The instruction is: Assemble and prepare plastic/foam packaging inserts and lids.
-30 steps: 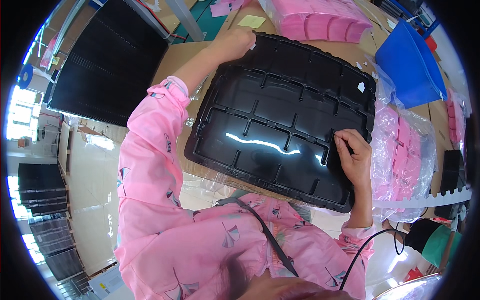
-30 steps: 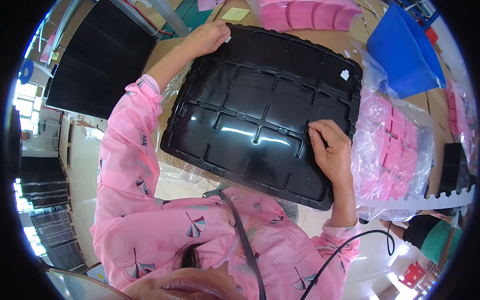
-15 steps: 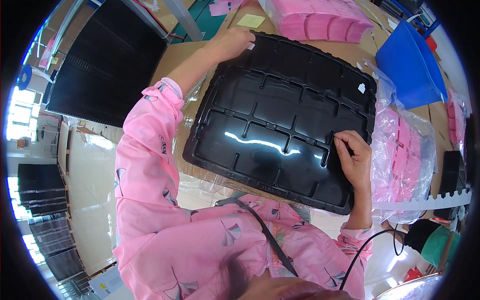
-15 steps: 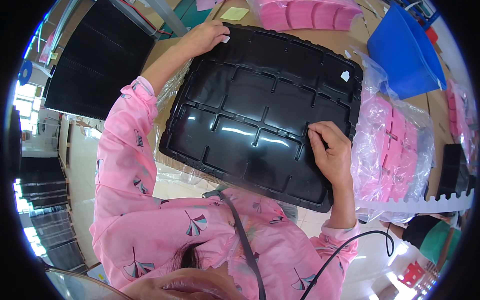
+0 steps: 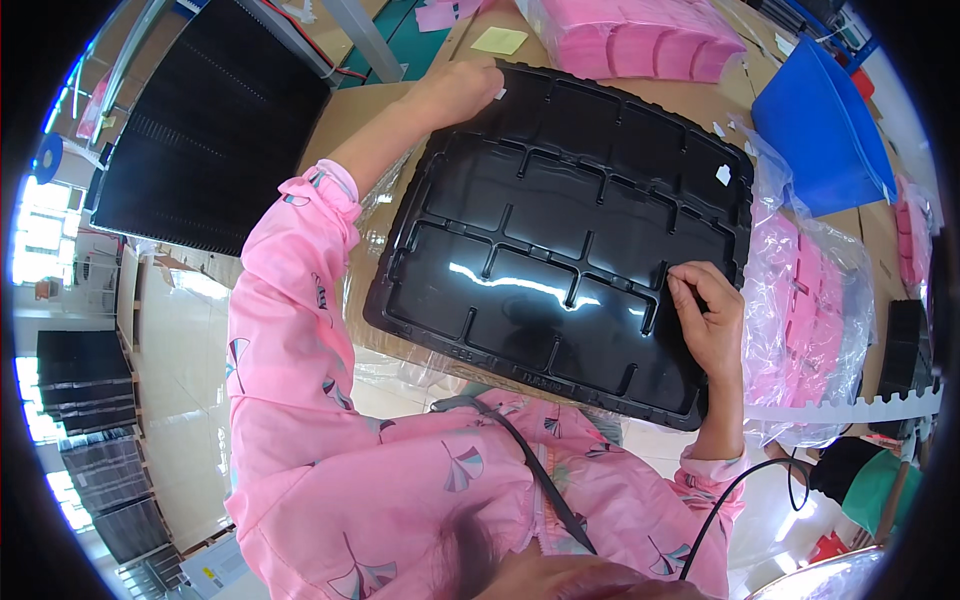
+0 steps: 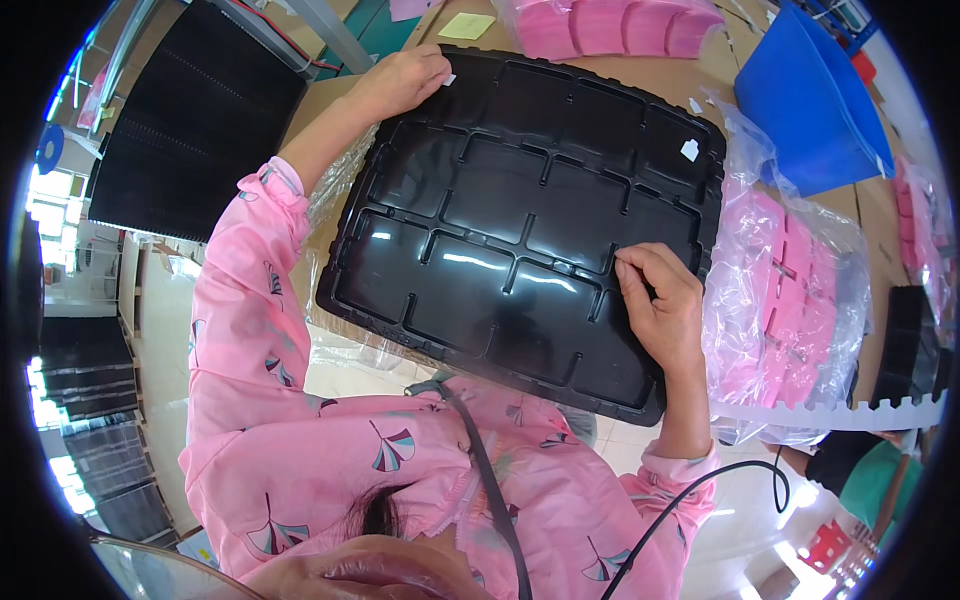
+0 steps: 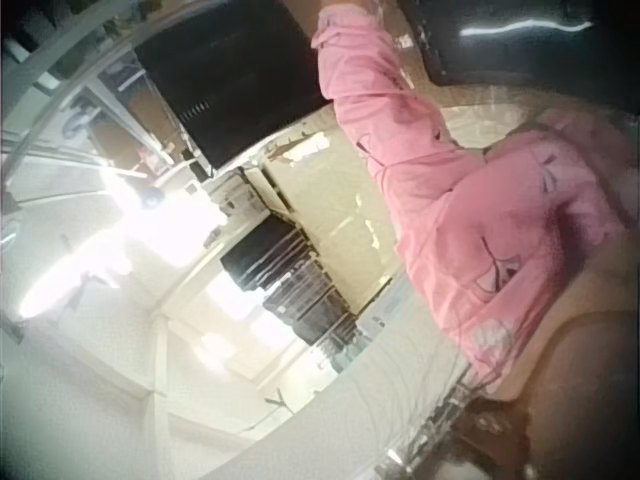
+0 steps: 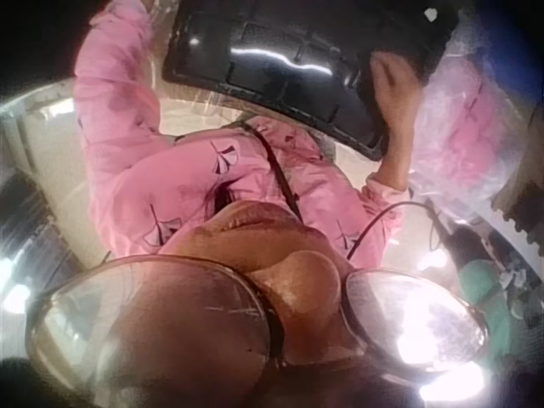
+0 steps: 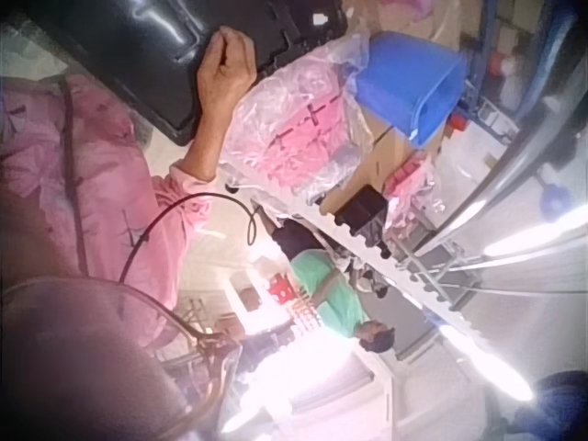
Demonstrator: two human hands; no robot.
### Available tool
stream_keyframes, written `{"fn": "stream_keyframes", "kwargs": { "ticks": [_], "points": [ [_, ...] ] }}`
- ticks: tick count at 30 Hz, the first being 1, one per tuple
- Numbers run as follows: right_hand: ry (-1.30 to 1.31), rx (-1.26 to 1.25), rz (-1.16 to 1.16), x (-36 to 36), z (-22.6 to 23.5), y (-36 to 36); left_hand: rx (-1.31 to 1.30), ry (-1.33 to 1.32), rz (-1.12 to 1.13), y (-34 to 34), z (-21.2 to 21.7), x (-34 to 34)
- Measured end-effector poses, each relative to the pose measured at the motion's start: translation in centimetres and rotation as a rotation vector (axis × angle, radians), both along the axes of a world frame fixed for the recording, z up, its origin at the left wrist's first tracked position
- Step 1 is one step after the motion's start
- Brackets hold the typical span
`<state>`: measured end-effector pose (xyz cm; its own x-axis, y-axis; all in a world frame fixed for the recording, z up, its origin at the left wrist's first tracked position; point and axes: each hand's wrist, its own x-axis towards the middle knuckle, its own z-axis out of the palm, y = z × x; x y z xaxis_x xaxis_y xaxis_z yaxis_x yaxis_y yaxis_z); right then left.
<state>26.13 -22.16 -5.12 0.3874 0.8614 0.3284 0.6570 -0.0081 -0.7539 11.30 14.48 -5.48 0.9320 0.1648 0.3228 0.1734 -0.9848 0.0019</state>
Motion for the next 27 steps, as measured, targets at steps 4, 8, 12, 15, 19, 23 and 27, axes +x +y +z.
{"fn": "stream_keyframes", "kwargs": {
  "ticks": [4, 8, 12, 15, 19, 23, 27],
  "points": [
    [-0.004, 0.000, 0.007, 0.0, 0.1, 0.0, 0.027, 0.000, -0.026, 0.4, 0.3, 0.5],
    [-0.007, -0.008, -0.002, 0.1, 0.1, 0.0, 0.058, -0.013, -0.018, -0.2, 0.2, 0.3],
    [-0.001, -0.009, -0.004, 0.1, 0.0, 0.0, 0.021, 0.011, -0.003, -0.8, 0.5, -0.7],
    [-0.005, -0.008, -0.006, 0.0, 0.1, 0.0, 0.040, 0.027, -0.016, -0.8, 0.7, -1.1],
    [-0.012, 0.008, 0.003, 0.0, -0.1, 0.0, -0.113, -0.076, -0.095, -1.9, 0.9, -2.7],
    [0.012, -0.006, -0.012, 0.1, -0.1, -0.1, -0.941, -0.229, 0.221, -6.4, 1.4, -4.3],
    [0.125, 0.008, -0.018, 0.0, 0.5, 0.4, -1.742, -0.326, 0.106, -10.5, 2.4, -3.2]
  ]
}}
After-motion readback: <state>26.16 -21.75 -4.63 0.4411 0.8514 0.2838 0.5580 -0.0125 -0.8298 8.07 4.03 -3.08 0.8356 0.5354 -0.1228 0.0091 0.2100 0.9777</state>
